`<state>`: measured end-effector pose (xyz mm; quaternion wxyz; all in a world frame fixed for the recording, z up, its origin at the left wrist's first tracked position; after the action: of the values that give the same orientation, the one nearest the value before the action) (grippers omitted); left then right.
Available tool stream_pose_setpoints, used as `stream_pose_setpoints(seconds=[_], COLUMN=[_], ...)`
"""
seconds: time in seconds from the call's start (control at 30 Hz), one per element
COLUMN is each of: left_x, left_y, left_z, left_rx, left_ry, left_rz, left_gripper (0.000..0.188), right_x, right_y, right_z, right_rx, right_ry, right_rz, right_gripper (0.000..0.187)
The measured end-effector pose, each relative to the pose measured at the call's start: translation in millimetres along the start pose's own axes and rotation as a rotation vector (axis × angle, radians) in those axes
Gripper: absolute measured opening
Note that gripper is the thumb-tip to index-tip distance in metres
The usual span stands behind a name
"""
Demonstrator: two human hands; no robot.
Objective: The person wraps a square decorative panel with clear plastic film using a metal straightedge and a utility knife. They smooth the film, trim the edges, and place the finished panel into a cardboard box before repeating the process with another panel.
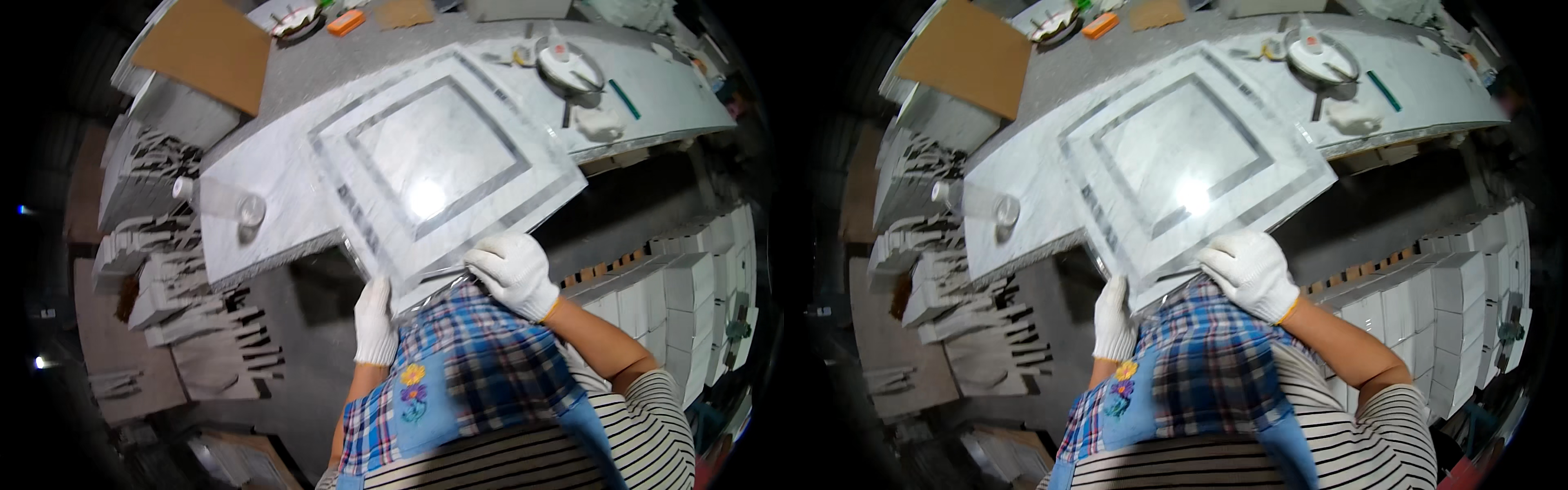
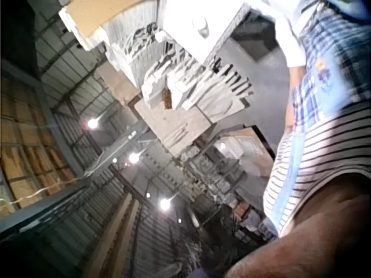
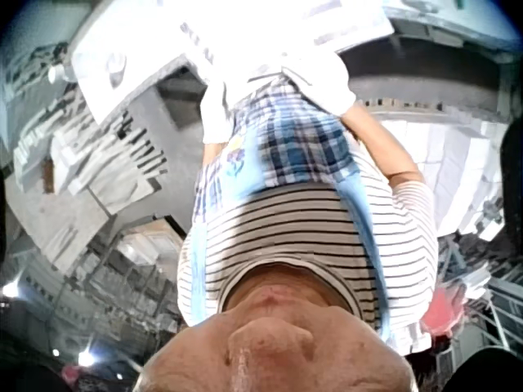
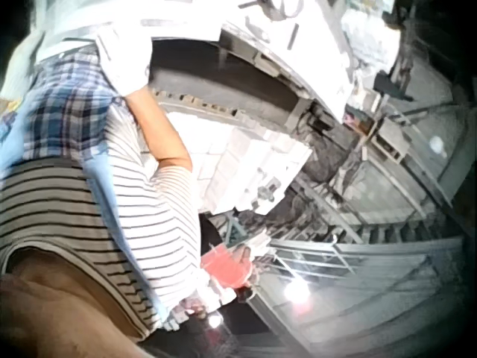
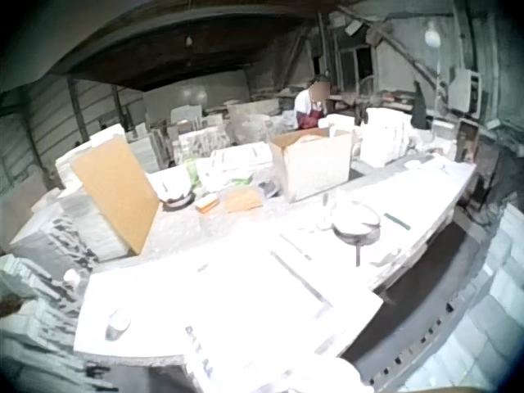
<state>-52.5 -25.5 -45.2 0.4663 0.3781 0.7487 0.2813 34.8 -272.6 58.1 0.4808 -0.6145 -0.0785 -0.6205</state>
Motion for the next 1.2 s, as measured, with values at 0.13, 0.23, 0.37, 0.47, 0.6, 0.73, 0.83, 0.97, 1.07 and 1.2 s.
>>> stream_pose_setpoints(seconds=[0.13,0.23,0.37,0.47,0.6,0.73,0.83,0.97,1.07,1.2], left_x=[-6,-5,-10,-22,-6,-8,-10,-9,-10,-5], left_y=[1,-1,3,11,0,2,4,-1,0,-3], left_z=[0,3,1,-4,1,-1,-2,7,8,10], left_rx=[0.013,0.037,0.033,0.043,0.055,0.060,0.051,0.021,-0.014,-0.014], left_ry=[-0.075,-0.077,-0.042,-0.015,-0.001,-0.034,-0.018,-0.046,-0.036,-0.057], left_rz=[0.068,0.086,0.033,0.017,0.064,0.048,0.000,-0.096,-0.200,-0.283], left_gripper=[0.042,0.041,0.027,0.026,0.034,0.035,0.034,0.040,0.047,0.050], right_x=[9,40,82,112,136,165,168,169,166,165], right_y=[39,80,147,207,278,290,298,298,303,274], right_z=[1,3,10,13,14,23,39,49,43,40], right_rx=[-0.316,-0.540,-0.663,-0.551,-0.747,-0.905,-0.945,-0.927,-0.976,-1.041], right_ry=[0.191,0.286,0.390,0.529,0.625,0.433,0.307,0.133,0.137,0.070], right_rz=[0.089,0.253,0.150,-0.137,0.672,-0.143,-0.242,-0.250,-0.243,-0.346], right_gripper=[0.010,0.016,0.025,0.030,0.038,0.038,0.036,0.038,0.041,0.050])
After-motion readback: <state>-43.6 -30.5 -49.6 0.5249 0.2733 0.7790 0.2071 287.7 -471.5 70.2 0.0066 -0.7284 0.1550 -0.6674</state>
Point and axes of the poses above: each hand's wrist, its own z-axis towards the middle knuckle, its own x-axis out of the back of the hand, y = z × x, the point moved 4 cm from there along z, towards the middle knuckle, and after that the axes turned 15 degrees about -y, right-handed, at the moved point
